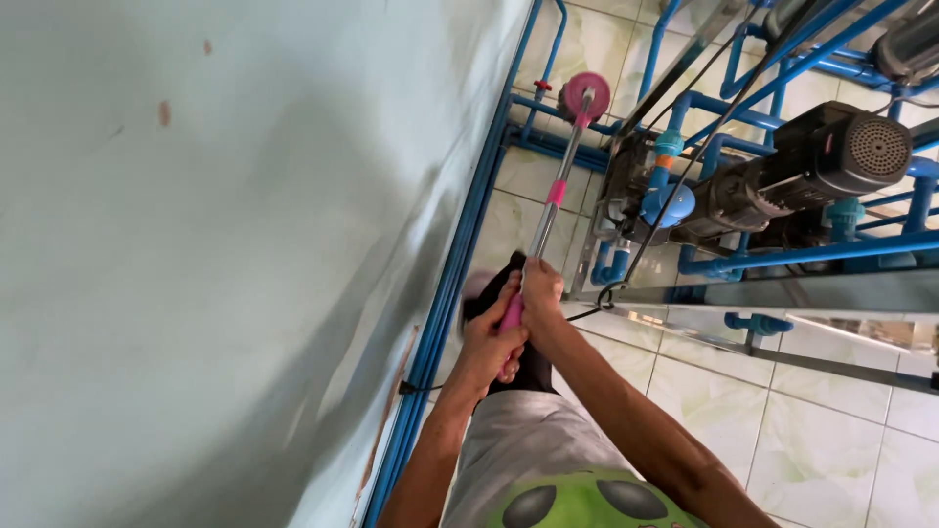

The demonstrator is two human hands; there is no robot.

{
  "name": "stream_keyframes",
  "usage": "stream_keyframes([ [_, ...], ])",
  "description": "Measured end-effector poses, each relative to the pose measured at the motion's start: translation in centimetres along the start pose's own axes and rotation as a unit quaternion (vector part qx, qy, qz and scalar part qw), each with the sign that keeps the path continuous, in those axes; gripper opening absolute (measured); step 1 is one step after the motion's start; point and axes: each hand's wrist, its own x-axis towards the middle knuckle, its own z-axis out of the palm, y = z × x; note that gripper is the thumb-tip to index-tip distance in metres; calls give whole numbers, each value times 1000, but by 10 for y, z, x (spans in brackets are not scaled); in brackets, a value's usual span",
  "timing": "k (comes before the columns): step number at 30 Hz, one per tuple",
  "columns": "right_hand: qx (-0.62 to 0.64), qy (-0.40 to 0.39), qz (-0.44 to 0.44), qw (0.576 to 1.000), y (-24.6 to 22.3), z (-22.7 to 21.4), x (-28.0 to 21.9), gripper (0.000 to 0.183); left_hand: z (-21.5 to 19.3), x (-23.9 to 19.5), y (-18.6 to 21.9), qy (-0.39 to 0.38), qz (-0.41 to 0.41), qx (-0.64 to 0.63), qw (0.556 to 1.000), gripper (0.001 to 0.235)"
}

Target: Mop the tiled floor around water filtration equipment.

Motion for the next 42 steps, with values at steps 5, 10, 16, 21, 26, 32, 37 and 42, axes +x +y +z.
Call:
stream_keyframes([
  [5,67,-35,11,997,-75,32,42,19,25,72,34,-10,24,-19,999,81],
  [10,79,-4,39,996,-120,65,138,12,39,166,88,-23,27,6,999,80],
  [16,39,-30,-39,998,-120,78,347,18,50,297,161,-22,-40,25,999,77],
  [21,-192,118,-52,973,-155,70,432,20,69,404,176,-39,-88,22,995,79],
  [26,-68,28,27,997,-188,76,457,24,70,527,146,-63,-138,4,988,63],
  [32,-128,16,53,990,-200,79,459,17,85,563,155,22,-175,-24,984,39],
  [37,-347,108,-65,930,-218,100,532,19,87,626,166,43,-204,-71,975,41],
  [42,-239,63,-9,969,-281,116,559,20,102,704,164,-50,-150,-105,982,41],
])
